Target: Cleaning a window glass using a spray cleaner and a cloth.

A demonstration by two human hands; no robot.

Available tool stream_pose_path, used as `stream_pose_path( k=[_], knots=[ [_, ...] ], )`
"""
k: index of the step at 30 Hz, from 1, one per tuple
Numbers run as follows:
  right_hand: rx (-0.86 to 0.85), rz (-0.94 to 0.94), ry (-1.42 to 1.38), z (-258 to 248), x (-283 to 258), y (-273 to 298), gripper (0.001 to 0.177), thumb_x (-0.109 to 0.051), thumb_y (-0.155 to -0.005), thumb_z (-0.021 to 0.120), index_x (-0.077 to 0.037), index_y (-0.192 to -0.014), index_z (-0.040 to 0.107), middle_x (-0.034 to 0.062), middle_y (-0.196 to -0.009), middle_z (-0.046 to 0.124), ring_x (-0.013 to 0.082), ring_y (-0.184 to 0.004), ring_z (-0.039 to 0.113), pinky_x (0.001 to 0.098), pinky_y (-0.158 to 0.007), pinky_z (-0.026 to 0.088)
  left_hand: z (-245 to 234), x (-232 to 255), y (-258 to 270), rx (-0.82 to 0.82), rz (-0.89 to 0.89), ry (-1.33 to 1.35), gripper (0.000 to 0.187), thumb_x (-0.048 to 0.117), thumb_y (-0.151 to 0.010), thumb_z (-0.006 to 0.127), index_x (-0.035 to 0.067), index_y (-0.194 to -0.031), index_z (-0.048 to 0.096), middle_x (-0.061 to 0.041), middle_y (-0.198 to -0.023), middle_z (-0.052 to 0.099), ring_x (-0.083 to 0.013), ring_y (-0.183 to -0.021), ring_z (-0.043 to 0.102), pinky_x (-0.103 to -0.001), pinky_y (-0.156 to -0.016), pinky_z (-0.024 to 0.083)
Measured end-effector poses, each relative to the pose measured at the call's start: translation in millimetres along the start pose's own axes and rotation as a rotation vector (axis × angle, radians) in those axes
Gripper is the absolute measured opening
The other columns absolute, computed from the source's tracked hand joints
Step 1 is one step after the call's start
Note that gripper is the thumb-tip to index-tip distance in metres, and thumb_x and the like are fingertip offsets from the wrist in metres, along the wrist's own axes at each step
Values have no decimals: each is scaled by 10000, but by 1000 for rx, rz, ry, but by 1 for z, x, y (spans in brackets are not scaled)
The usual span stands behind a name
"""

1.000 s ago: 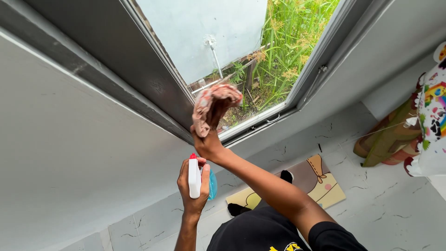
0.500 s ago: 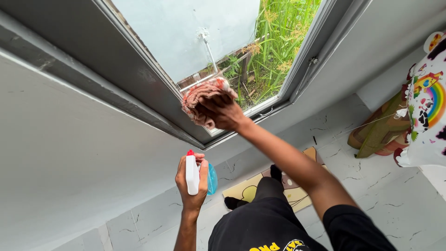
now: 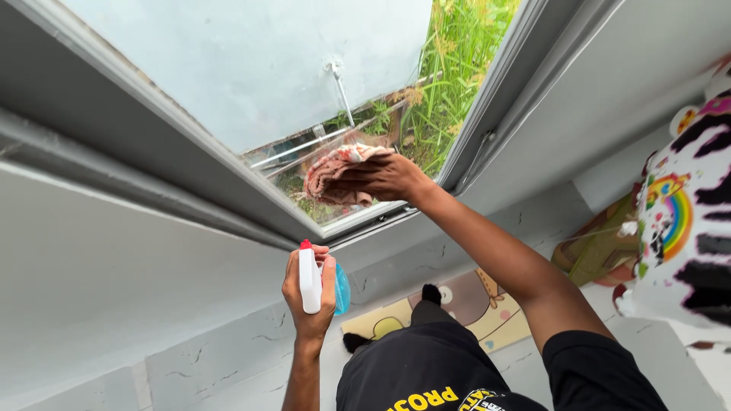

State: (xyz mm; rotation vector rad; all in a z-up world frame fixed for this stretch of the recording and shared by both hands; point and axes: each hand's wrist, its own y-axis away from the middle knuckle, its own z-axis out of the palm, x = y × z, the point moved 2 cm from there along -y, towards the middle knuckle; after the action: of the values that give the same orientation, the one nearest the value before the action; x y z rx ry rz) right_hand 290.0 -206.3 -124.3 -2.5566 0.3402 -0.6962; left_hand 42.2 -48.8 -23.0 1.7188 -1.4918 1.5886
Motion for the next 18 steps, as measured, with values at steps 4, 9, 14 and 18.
stream_pose_path(
  k=[4,9,14,18],
  knots=[
    [-74,-6,16,-7,21,22,605,-305,-1002,526,-372,-1589,401,-173,-1613,419,95,-1486,379,305,-1269,240,26,14,-9,9,-5,62,124,50,-931,664,-2,-1043,654,-75,-980,674,-167,-855,675,-311,-759,569],
    [-79,-2,176,-23,49,57,567,-333,-993,524,-406,-1552,459,-166,-1590,455,96,-1487,376,298,-1265,239,57,21,-14,27,-6,92,128,48,-940,660,-1,-1057,647,-69,-976,680,-158,-866,667,-299,-787,553],
    [158,105,-3,-18,79,107,424,-312,-993,610,-369,-1410,660,-122,-1398,627,125,-1392,497,359,-1188,420,92,24,-20,15,-15,80,128,57,-921,675,5,-1034,647,-67,-965,664,-141,-833,644,-292,-720,531],
    [84,157,-87,-36,90,120,447,-322,-949,619,-346,-1393,665,-100,-1271,644,169,-1240,548,389,-1039,440,115,27,-22,5,12,104,118,56,-941,674,9,-1044,639,-58,-967,676,-140,-843,641,-287,-764,533]
  ],
)
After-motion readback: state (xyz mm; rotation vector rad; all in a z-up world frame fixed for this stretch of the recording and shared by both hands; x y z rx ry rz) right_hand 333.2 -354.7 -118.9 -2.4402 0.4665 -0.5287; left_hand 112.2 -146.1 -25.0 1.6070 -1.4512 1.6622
